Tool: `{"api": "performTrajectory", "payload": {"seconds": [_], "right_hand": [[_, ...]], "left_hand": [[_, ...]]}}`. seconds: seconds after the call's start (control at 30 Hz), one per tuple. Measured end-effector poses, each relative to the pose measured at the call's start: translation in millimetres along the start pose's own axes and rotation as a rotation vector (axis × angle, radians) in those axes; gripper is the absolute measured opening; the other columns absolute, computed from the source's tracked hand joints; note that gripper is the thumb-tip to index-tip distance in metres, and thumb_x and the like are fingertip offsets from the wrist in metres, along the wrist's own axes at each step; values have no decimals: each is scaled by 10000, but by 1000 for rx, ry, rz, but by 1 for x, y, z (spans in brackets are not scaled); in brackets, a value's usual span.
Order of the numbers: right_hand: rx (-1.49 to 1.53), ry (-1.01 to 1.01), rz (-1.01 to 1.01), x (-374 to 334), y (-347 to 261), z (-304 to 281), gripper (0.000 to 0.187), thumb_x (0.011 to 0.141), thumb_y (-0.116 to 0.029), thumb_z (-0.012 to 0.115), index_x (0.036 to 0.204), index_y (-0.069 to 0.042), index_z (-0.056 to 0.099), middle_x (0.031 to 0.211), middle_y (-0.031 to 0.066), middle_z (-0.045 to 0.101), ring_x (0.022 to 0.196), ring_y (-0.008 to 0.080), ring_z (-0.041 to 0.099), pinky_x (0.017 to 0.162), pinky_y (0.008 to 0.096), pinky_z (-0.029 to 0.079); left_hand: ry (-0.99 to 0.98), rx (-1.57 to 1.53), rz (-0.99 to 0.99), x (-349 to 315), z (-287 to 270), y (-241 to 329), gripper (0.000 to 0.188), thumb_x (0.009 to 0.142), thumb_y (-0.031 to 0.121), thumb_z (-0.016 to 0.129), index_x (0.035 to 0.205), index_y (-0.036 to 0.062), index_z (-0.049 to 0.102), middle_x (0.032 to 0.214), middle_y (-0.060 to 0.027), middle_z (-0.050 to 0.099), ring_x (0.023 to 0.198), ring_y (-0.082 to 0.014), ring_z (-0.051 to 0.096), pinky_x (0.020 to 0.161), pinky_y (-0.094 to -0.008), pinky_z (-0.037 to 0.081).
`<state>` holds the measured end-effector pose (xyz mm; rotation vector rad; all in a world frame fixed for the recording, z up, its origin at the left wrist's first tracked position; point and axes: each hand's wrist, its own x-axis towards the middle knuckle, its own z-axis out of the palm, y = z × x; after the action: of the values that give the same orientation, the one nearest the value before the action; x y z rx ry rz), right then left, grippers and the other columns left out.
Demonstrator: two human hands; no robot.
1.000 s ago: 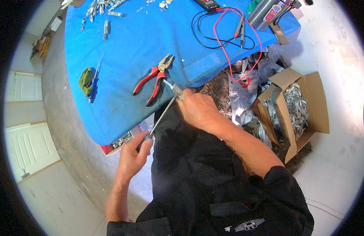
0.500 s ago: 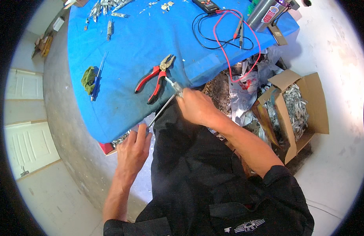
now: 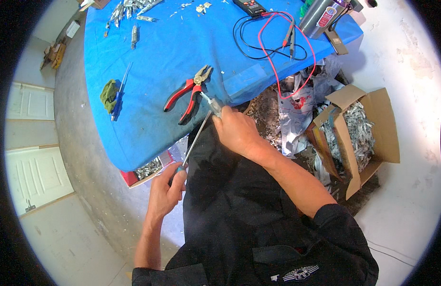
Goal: The person uses a multimeter to test a component, and then uses a screwdriver and pliers to disassemble parts of an electrical component.
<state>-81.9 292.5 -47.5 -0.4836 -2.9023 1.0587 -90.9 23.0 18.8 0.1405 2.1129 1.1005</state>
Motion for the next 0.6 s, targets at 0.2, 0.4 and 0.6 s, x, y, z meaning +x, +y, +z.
{"api": "performTrajectory", "payload": {"seconds": [0.2, 0.4, 0.6], "right_hand": [[-21, 11, -11, -2, -1, -2, 312, 1043, -289, 618, 984, 16, 592, 781, 275, 730, 759, 463, 747, 695, 577, 596], [-31, 19, -16, -2, 0, -1, 311, 1046, -291, 613, 987, 14, 592, 780, 272, 732, 764, 460, 749, 699, 569, 601], [-10, -15, 12, -1, -4, -5, 315, 1047, -290, 609, 995, 20, 601, 806, 283, 734, 786, 464, 750, 717, 569, 600]], "left_hand": [[2, 27, 73, -1, 5, -1, 377, 1071, 318, 620, 1284, 18, 703, 684, -21, 638, 557, -82, 579, 521, -275, 456], [-16, 8, 70, 6, 4, 1, 374, 1070, 317, 620, 1270, 14, 707, 692, -13, 637, 569, -79, 580, 530, -274, 455], [33, 28, 126, 18, 9, -8, 319, 1051, 241, 648, 1253, 2, 707, 694, -32, 645, 595, -111, 602, 561, -288, 468]]}}
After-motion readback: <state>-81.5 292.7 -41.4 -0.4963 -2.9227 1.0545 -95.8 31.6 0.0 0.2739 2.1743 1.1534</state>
